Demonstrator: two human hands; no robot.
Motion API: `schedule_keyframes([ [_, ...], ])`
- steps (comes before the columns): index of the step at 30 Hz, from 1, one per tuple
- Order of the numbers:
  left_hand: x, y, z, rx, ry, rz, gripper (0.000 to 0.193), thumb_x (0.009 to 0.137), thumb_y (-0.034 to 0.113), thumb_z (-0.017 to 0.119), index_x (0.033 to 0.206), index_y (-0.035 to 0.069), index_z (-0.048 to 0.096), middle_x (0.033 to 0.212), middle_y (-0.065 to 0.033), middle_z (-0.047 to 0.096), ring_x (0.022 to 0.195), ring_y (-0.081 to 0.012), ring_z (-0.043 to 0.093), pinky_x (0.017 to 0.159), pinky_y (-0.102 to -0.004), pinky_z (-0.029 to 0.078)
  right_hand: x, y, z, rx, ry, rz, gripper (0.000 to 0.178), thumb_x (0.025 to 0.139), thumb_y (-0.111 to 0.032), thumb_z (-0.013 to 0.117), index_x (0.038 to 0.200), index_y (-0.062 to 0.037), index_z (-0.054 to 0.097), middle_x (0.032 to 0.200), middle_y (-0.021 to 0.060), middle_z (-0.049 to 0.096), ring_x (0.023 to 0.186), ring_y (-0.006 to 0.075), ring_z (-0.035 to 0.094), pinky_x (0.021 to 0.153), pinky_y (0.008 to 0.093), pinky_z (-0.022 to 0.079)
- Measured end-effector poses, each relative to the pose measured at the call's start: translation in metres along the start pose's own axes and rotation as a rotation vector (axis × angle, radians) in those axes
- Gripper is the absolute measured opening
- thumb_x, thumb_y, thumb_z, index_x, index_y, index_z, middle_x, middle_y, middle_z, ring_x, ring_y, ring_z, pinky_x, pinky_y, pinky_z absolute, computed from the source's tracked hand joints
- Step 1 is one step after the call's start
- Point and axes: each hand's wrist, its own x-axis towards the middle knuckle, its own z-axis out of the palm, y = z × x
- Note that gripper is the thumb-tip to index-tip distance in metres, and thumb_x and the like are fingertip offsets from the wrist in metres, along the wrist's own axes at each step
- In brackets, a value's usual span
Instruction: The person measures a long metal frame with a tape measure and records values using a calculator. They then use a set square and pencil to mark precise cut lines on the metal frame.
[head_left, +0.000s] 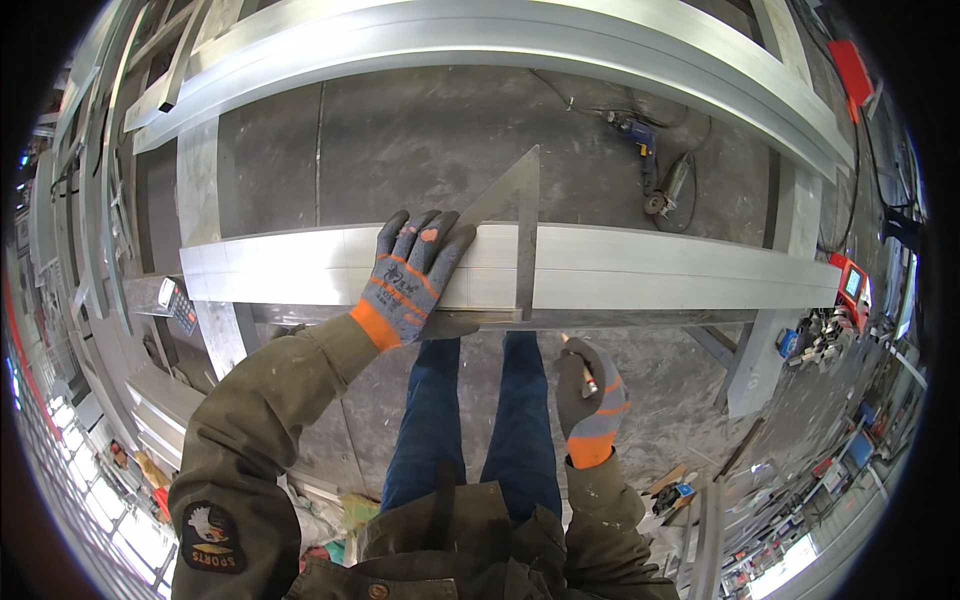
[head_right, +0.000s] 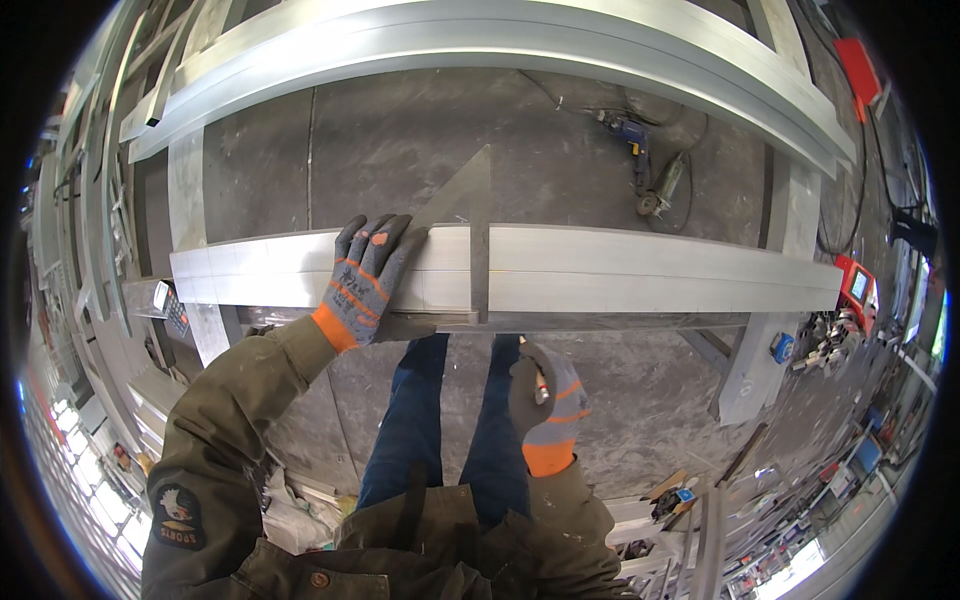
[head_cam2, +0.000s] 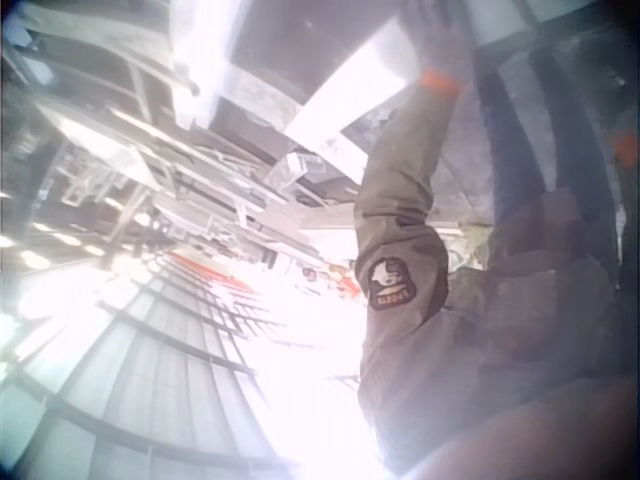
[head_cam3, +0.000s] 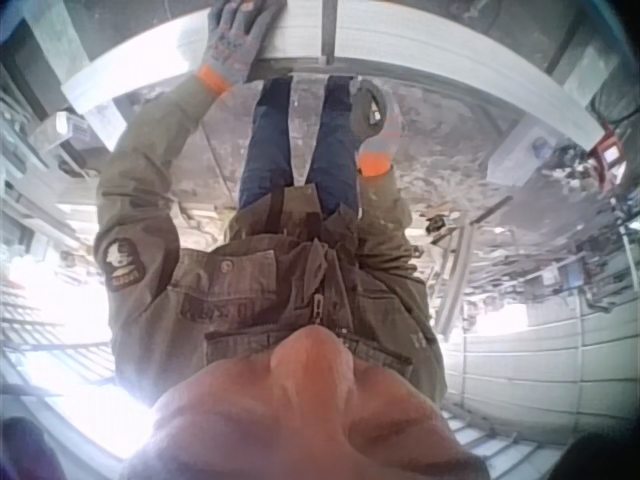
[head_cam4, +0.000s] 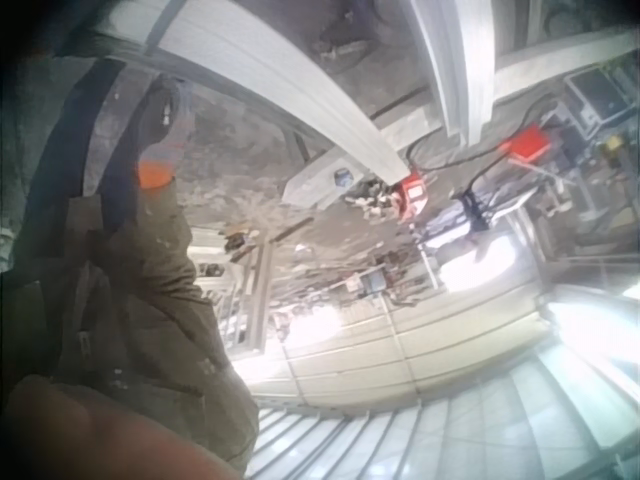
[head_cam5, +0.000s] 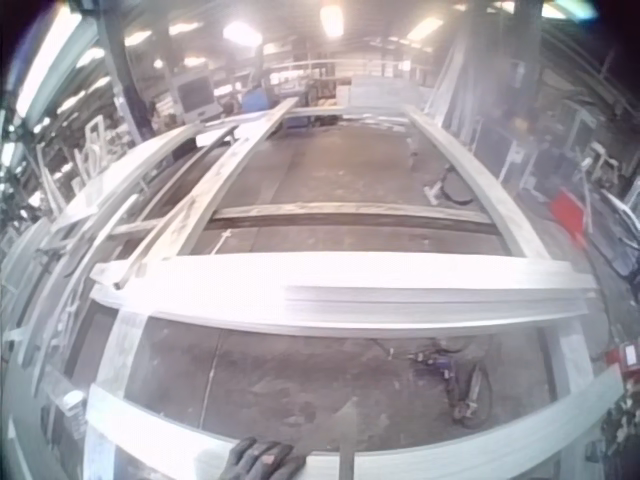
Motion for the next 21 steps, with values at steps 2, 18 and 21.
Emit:
schedule_keyframes([
  [2,0.007,0.008,0.001,-0.054,0.011,0.003,0.111,0.077,0.071,0.078,0.158,0.003,0.044,0.153,-0.026,0.043,0.142,-0.0442,0.043,0.124,-0.0652,0.023,0.003,0.005,-0.004,0.089,0.06,0.091,0.014,0.098,-0.007,0.068,0.108,-0.0028,0.076,0.092,0.0125,0.076,0.082,0.0253,0.074,0.075,0.0368,0.058],
  [18,0.04,0.042,0.018,-0.078,0.011,0.019,0.116,0.071,0.075,0.081,0.155,0.001,0.048,0.153,-0.0269,0.039,0.143,-0.0472,0.038,0.121,-0.0647,0.027,0.056,0.011,-0.027,0.201,0.195,0.033,0.019,0.106,-0.014,0.063,0.118,-0.0028,0.072,0.104,0.0097,0.074,0.088,0.0184,0.07,0.079,0.0323,0.056],
  [21,0.041,0.042,0.019,-0.072,0.009,0.018,0.116,0.072,0.075,0.08,0.155,0.001,0.048,0.152,-0.0267,0.039,0.142,-0.0478,0.038,0.121,-0.0649,0.027,0.06,0.009,-0.025,0.197,0.182,0.022,0.018,0.105,-0.011,0.062,0.118,-0.003,0.071,0.105,0.0114,0.075,0.09,0.0206,0.072,0.081,0.0332,0.057],
])
